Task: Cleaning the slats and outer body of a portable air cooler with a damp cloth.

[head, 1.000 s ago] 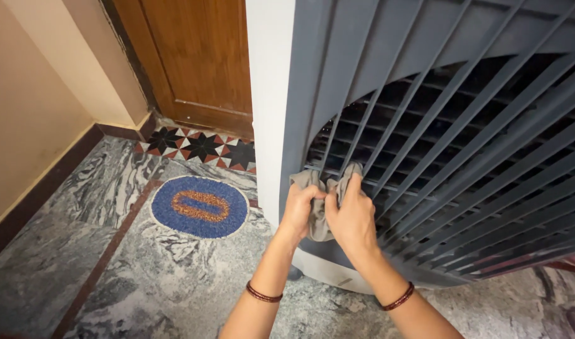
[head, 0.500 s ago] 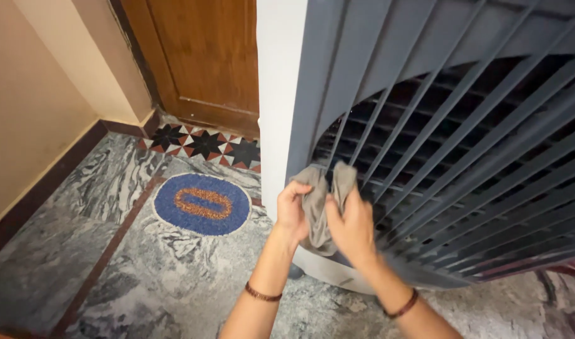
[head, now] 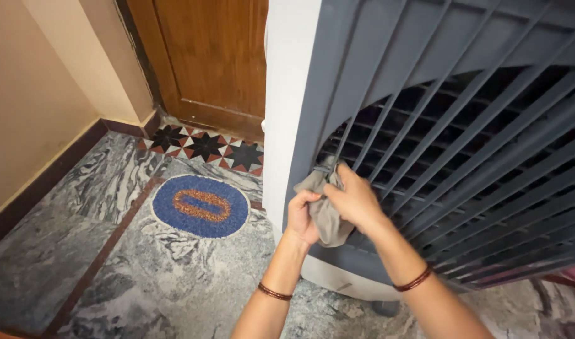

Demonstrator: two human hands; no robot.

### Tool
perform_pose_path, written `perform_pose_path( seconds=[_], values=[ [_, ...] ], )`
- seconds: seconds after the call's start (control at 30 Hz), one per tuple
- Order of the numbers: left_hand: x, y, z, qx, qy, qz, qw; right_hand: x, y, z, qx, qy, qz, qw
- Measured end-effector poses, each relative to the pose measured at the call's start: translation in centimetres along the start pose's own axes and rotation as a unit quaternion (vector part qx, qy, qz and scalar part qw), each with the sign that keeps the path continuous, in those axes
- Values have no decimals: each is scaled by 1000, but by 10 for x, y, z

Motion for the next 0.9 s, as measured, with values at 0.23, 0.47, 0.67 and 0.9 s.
perform_pose_path(
  seconds=[0.23, 0.47, 0.67, 0.9],
  values=[
    [11, -25, 2, -14, 2, -3, 1000, -5, 19, 5, -323, -27, 26, 946],
    [5, -31, 34, -319, 8, 53, 946, -6, 20, 9, -7, -142, 200, 969],
    [5, 10, 48, -364, -50, 44, 929, -8, 34, 18, 46, -46, 212, 975],
    [1, -20, 24, -236, -90, 85, 964, 5, 17, -1, 82, -6, 129, 988]
  ],
)
Point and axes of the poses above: each hand's wrist, its own x-axis away from the middle knuckle, its own y-axis out of the palm, z = x × y, the point moved 6 cm from there along -x, towards the middle knuckle, and after that the axes turned 13 degrees about -z, right-handed, at the moved point
